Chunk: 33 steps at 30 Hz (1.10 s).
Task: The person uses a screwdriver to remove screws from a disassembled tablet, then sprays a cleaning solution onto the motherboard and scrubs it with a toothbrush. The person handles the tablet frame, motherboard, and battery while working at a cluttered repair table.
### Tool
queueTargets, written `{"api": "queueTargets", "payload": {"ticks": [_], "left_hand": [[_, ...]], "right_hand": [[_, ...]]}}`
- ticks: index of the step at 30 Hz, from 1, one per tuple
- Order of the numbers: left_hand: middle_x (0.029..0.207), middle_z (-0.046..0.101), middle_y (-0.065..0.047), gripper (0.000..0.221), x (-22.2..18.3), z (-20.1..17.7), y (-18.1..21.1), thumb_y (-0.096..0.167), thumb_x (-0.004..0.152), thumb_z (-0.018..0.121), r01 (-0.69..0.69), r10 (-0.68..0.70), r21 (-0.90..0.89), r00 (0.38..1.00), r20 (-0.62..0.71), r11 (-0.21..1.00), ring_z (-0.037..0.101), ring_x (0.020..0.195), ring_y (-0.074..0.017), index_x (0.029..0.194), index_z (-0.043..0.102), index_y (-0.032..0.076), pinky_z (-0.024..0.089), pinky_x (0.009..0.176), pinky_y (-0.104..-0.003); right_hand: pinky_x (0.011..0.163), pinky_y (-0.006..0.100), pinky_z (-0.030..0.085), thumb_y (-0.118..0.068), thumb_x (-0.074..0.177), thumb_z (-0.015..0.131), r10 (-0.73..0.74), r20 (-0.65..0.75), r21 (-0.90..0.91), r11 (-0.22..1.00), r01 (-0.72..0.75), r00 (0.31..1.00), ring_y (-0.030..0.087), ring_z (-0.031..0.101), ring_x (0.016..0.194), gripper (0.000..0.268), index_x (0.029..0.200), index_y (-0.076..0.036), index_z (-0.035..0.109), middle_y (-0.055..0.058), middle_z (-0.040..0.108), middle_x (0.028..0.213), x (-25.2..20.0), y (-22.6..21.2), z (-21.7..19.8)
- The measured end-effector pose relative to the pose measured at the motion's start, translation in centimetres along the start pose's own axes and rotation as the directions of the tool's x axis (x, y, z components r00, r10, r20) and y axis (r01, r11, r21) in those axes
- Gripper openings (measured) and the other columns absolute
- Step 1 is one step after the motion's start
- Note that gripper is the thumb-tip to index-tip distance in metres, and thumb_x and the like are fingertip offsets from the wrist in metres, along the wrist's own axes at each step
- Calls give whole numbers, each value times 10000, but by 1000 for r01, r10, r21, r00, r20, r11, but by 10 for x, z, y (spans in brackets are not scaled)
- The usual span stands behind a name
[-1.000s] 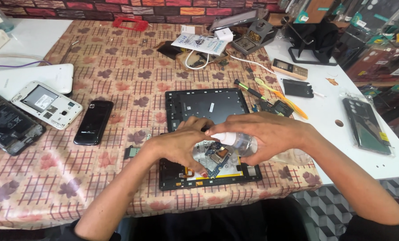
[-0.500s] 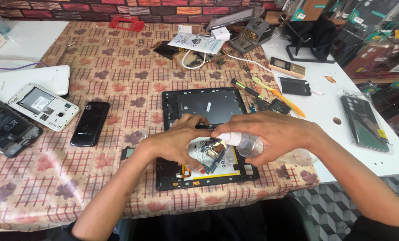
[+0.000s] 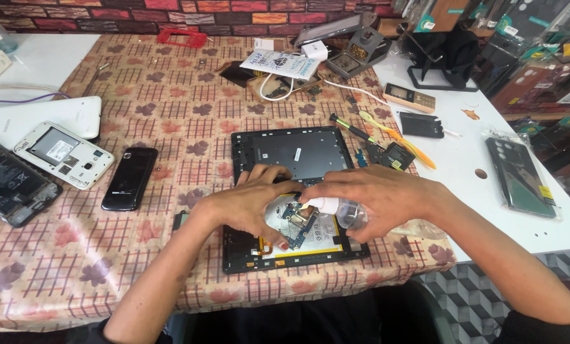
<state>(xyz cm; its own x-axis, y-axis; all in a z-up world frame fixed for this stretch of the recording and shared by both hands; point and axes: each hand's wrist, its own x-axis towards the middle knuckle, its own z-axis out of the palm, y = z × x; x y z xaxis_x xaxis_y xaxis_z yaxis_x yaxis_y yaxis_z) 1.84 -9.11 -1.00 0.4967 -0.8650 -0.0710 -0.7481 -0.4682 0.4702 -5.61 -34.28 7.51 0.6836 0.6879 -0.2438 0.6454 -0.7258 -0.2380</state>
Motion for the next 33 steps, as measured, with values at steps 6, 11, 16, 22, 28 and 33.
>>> {"api": "queueTargets", "payload": {"ticks": [6,11,16,22,28,33], "left_hand": [[1519,318,-199,1322,3,1,0,536,438,941,56,-57,19,997,51,998,234,1433,-393,1552,344,148,301,1137,-565],[1551,279,-212,1347,3,2,-2,551,445,935,63,-64,21,996,66,998,209,1455,-405,1581,309,186,289,1152,-585],[1566,274,-208,1375,3,1,-2,558,431,925,81,-83,29,994,72,996,215,1467,-403,1595,287,197,291,1163,-585],[1571,265,-208,1393,4,1,-1,561,422,931,84,-86,31,994,64,996,206,1474,-398,1589,282,162,289,1160,-583],[1561,287,-199,1375,3,0,-1,552,419,933,70,-72,24,996,55,997,209,1473,-383,1572,310,134,285,1180,-555],[1566,265,-204,1359,2,-1,-1,533,431,928,79,-81,24,995,59,997,186,1476,-389,1581,314,151,284,1171,-554]], "right_hand": [[818,437,561,-207,599,806,-35,-78,-4,999,34,996,283,660,1079,937,1460,-230,437,61,619,1202,-2,3,-4],[884,426,578,-263,625,818,57,-47,16,998,-56,997,275,681,1093,956,1499,-259,430,46,635,1248,-3,10,-7],[889,443,579,-267,631,830,-20,-110,24,999,22,994,299,683,1102,897,1437,-200,440,76,634,1298,-3,14,-8],[897,441,576,-268,635,830,-43,-130,28,999,47,991,301,688,1098,897,1442,-199,445,74,648,1279,-6,17,-6],[868,433,576,-232,582,817,-53,-109,21,998,56,993,297,680,1094,936,1443,-190,452,83,632,1291,1,20,-1],[835,414,590,-246,575,813,3,-88,3,1000,-3,996,271,689,1070,928,1433,-204,462,66,632,1288,4,21,1]]}}
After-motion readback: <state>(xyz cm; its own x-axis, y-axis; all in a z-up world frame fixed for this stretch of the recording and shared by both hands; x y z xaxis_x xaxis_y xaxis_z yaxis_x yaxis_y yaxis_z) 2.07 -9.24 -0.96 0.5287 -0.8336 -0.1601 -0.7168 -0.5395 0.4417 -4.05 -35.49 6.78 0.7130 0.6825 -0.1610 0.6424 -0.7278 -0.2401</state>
